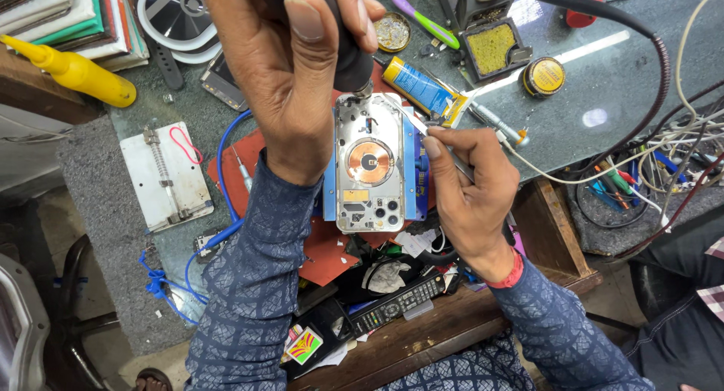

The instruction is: The person uses a hot air rework station and tweezers to remove small components from a smartphone motherboard held in a blue clamp. The person repeatedly heats and scrapes areas around the wireless charging coil and camera module, lifting and placing tiny parts while working on the exposed circuit board.

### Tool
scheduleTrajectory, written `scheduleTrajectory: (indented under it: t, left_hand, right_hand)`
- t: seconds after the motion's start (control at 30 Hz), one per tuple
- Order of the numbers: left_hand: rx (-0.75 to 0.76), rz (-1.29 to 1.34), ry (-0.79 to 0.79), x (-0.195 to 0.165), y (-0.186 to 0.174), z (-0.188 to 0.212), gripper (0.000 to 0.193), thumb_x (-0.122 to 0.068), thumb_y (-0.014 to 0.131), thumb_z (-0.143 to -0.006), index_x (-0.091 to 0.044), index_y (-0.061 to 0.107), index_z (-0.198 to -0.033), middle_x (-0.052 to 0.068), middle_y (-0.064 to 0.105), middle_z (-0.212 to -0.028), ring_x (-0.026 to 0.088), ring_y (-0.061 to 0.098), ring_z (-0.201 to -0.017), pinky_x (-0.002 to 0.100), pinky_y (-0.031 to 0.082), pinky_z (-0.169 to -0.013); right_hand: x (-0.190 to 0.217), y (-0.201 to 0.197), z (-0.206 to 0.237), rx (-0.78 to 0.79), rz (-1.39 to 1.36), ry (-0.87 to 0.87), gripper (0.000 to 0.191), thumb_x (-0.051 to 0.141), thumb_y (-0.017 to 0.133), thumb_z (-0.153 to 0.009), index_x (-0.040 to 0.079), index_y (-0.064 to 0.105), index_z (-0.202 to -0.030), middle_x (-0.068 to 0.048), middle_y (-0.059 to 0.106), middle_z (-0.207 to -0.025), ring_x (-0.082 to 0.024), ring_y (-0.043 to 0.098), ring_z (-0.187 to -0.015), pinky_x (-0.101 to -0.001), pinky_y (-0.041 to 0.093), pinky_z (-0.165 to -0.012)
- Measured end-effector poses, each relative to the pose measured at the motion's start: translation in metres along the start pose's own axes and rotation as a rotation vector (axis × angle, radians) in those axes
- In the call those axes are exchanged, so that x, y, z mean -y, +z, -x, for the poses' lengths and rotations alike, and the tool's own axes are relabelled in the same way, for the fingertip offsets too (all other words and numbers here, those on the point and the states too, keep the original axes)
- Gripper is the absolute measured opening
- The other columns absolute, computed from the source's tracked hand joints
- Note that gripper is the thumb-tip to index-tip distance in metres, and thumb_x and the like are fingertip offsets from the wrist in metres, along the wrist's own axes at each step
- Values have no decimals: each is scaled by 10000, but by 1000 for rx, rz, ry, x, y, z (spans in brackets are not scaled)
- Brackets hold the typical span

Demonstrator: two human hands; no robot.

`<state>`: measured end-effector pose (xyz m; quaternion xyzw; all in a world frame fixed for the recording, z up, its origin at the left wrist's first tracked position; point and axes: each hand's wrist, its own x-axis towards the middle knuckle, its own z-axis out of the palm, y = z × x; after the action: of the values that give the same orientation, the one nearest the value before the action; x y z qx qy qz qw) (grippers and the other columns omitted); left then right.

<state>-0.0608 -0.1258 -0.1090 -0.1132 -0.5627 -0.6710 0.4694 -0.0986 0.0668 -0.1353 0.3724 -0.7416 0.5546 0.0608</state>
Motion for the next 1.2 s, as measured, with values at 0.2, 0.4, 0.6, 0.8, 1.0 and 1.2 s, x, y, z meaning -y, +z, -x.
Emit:
scheduleTrajectory:
  t: [0.2,0.4,0.6,0.8,1.0,1.2]
  left_hand:
    - [11,-14,-7,-1,0,-2,379,-309,557,-1247,-168,337,-1521,117,539,-892,201,572,-750,335,555,-852]
    - [17,-25,-3,-4,1,-2,345,-307,543,-1250,-153,346,-1489,126,552,-929,193,567,-762,322,547,-841]
    - [35,-42,10,-4,0,-4,338,-305,533,-1247,-153,344,-1481,122,558,-938,192,579,-775,320,556,-851]
    - [33,-29,-3,-6,2,-4,330,-310,536,-1248,-149,351,-1469,128,558,-940,192,577,-783,316,547,-843]
    - [28,-29,-5,-7,4,-4,314,-321,531,-1245,-142,366,-1443,132,563,-942,191,579,-775,313,545,-833]
    - [66,-30,-17,-9,3,-4,317,-358,512,-1237,-142,372,-1422,132,566,-944,195,582,-752,319,558,-850]
  right_hand:
    - [-1,-2,-3,97,-40,124,109,70,701,-1047,-25,666,-1086,-41,697,-913,-31,584,-808,-196,463,-668]
    - [-7,-1,-5,2,-20,88,116,74,695,-1102,-25,652,-1144,-30,631,-841,-27,504,-737,-197,411,-640]
    - [-5,-6,2,58,-47,169,106,76,696,-1055,-17,659,-1089,17,589,-793,-12,442,-702,-214,333,-607]
    - [-10,-6,-1,-55,-53,131,105,80,684,-1101,-11,644,-1136,43,586,-854,22,406,-680,-172,300,-577]
    - [-7,-11,2,-3,-134,153,107,82,684,-1101,-14,641,-1121,33,626,-913,17,489,-765,-171,356,-625]
    - [0,-14,6,69,-30,233,96,67,702,-1034,-22,675,-1061,2,639,-825,-7,488,-726,-171,360,-617]
